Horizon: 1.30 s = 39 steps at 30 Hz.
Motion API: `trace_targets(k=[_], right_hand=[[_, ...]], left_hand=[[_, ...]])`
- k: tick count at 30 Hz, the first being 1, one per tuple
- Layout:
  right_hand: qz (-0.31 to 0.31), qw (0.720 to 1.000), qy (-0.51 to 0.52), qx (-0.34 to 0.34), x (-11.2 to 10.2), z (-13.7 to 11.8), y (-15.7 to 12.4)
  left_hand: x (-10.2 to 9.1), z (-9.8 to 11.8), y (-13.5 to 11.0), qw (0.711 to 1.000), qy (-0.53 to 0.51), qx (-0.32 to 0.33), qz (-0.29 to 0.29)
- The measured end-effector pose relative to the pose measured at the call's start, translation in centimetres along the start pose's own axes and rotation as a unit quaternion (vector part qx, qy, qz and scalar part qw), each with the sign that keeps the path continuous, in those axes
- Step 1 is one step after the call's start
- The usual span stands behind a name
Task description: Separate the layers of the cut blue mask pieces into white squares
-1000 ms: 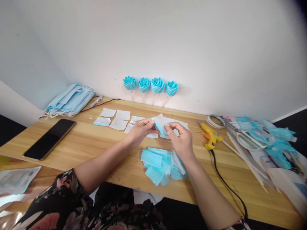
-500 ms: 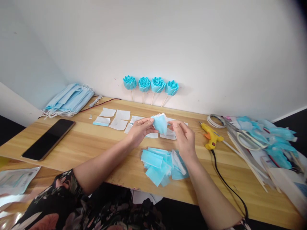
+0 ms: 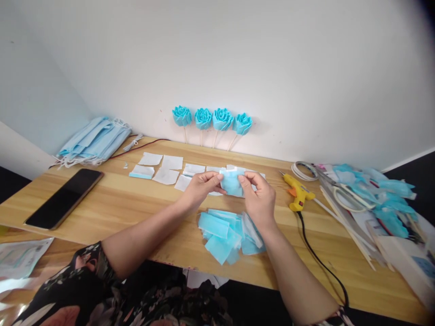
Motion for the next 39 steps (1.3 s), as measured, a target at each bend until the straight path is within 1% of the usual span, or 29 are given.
trace_targets(k=[6, 7, 9, 11, 13, 15, 16, 17, 24, 29, 33, 39], right_hand=[[0.020, 1.000, 0.007, 0.011, -0.2, 0.1, 0.1], [0.022, 0.999, 0.024, 0.020, -0.3, 0.3, 0.2], [0.013, 0.994, 0.092, 0.054, -0.3, 0.9, 0.5], [-0.029, 0.978, 0.182, 0.095, 0.1, 1.5, 0.7], [-0.112, 0.954, 0.249, 0.128, 1.1, 1.6, 0.7], [-0.194, 0.929, 0.280, 0.145, 2.2, 1.3, 0.4], [-0.220, 0.921, 0.286, 0.150, 2.6, 1.2, 0.2], [-0.230, 0.916, 0.290, 0.153, 2.8, 1.0, 0.0], [-0.185, 0.922, 0.294, 0.170, 2.7, 1.5, 0.2], [-0.151, 0.912, 0.323, 0.203, 2.4, 2.1, 0.5], [-0.157, 0.904, 0.342, 0.201, 2.3, 1.9, 0.6], [-0.175, 0.918, 0.321, 0.156, 2.2, 1.7, 0.5]], left_hand=[[0.2, 0.2, -0.1, 1.000, -0.019, 0.003, -0.011], [0.3, 0.2, -0.1, 1.000, -0.024, 0.004, -0.014], [0.4, 0.2, -0.1, 0.999, -0.036, 0.003, -0.019], [0.5, 0.1, -0.1, 0.999, -0.043, -0.002, -0.024], [0.6, 0.1, -0.1, 0.999, -0.040, -0.004, -0.027], [0.5, 0.2, -0.2, 0.999, -0.023, 0.001, -0.026], [0.4, 0.2, -0.2, 1.000, -0.013, 0.005, -0.023], [0.4, 0.3, -0.2, 1.000, -0.003, 0.008, -0.019], [-0.5, 0.1, -0.1, 1.000, 0.014, 0.011, 0.024], [-0.6, 0.0, 0.1, 0.999, -0.008, 0.006, 0.031], [-0.5, 0.1, 0.3, 0.999, -0.040, 0.005, 0.028], [-0.5, 0.3, 0.4, 0.994, -0.100, 0.019, 0.035]])
Point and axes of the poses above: each hand's wrist, its own y-axis towards the middle knuckle, its own x-axis out of the palm, z = x × y, the point moved 6 cm from there along y, towards the middle knuckle, and after that the axes turned 7 degrees about x, right-handed, at the moved point
